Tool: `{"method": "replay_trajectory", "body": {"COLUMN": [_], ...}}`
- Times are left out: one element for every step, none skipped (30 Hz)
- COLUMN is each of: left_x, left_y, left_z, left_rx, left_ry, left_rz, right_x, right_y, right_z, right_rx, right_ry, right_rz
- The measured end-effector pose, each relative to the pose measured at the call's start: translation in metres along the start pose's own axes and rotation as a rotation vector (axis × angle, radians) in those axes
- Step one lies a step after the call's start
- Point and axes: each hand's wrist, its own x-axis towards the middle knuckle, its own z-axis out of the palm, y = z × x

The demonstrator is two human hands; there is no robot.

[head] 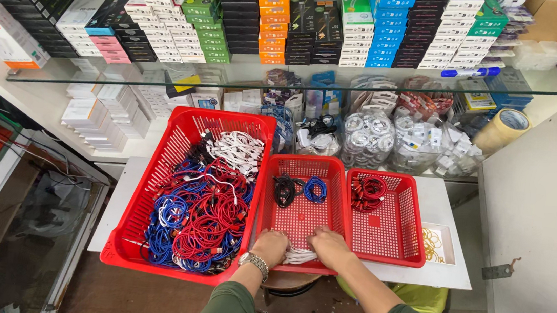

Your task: The person sorts tangled white USB cables from a large red basket into a smaller red basket. They repeatedly pick up bundles of white cables, separate them, and place them into the smaller basket while other colored cables remain in the larger basket.

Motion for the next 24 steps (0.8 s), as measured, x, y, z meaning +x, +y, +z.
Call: {"method": "replay_trajectory", "body": {"left_x": [0.002, 0.005, 0.004, 0.002, -0.001, -0.002, -0.005, -0.011, -0.015, -0.017, -0.019, -0.022, -0.025, -0.027, -0.03, -0.034, -0.039, -0.044, -0.047, -0.048, -0.05, -0.054, -0.056, -0.058], "left_y": [0.004, 0.007, 0.008, 0.012, 0.013, 0.012, 0.011, 0.008, 0.006, 0.003, 0.0, -0.005, -0.011, -0.019, -0.028, -0.04, -0.051, -0.063, -0.076, -0.089, -0.1, -0.108, -0.115, -0.12], "left_z": [0.0, -0.002, -0.006, -0.011, -0.018, -0.029, -0.041, -0.054, -0.068, -0.084, -0.099, -0.113, -0.126, -0.138, -0.149, -0.157, -0.163, -0.166, -0.168, -0.171, -0.172, -0.169, -0.167, -0.165], "left_rx": [0.047, 0.092, 0.099, 0.103, 0.106, -0.023, -0.151, -0.277, -0.345, -0.412, -0.478, -0.571, -0.664, -0.757, -0.811, -0.865, -0.918, -0.897, -0.877, -0.852, -0.81, -0.771, -0.732, -0.777], "left_ry": [0.033, 0.067, 0.027, -0.012, -0.05, 0.015, 0.081, 0.142, 0.219, 0.297, 0.375, 0.429, 0.483, 0.537, 0.593, 0.648, 0.704, 0.734, 0.764, 0.795, 0.816, 0.833, 0.85, 0.835], "left_rz": [-0.006, -0.016, -0.02, -0.025, -0.031, 0.018, 0.067, 0.115, 0.127, 0.138, 0.149, 0.131, 0.113, 0.096, 0.075, 0.051, 0.028, -0.024, -0.076, -0.126, -0.104, -0.08, -0.057, -0.085], "right_x": [-0.001, -0.001, -0.001, 0.0, 0.003, 0.009, 0.018, 0.028, 0.037, 0.047, 0.057, 0.066, 0.077, 0.09, 0.103, 0.115, 0.127, 0.138, 0.147, 0.158, 0.17, 0.179, 0.189, 0.198], "right_y": [0.0, -0.001, -0.003, -0.005, -0.006, -0.006, -0.005, -0.008, -0.012, -0.016, -0.02, -0.025, -0.031, -0.038, -0.047, -0.055, -0.064, -0.073, -0.083, -0.09, -0.096, -0.1, -0.103, -0.105], "right_z": [0.005, 0.006, 0.005, 0.002, -0.005, -0.016, -0.029, -0.042, -0.054, -0.067, -0.079, -0.09, -0.099, -0.108, -0.114, -0.119, -0.122, -0.122, -0.119, -0.117, -0.115, -0.111, -0.105, -0.098], "right_rx": [-0.02, -0.025, -0.029, -0.036, 0.003, 0.04, 0.077, 0.146, 0.216, 0.286, 0.327, 0.371, 0.427, 0.483, 0.539, 0.575, 0.611, 0.648, 0.64, 0.633, 0.625, 0.587, 0.549, 0.51], "right_ry": [0.044, 0.022, -0.001, -0.025, -0.116, -0.205, -0.295, -0.25, -0.206, -0.161, -0.061, 0.039, 0.094, 0.15, 0.207, 0.247, 0.287, 0.325, 0.323, 0.324, 0.324, 0.342, 0.359, 0.373], "right_rz": [-0.01, 0.002, 0.015, 0.026, 0.055, 0.085, 0.115, 0.145, 0.174, 0.204, 0.187, 0.17, 0.17, 0.172, 0.173, 0.148, 0.123, 0.099, 0.116, 0.131, 0.146, 0.13, 0.115, 0.098]}}
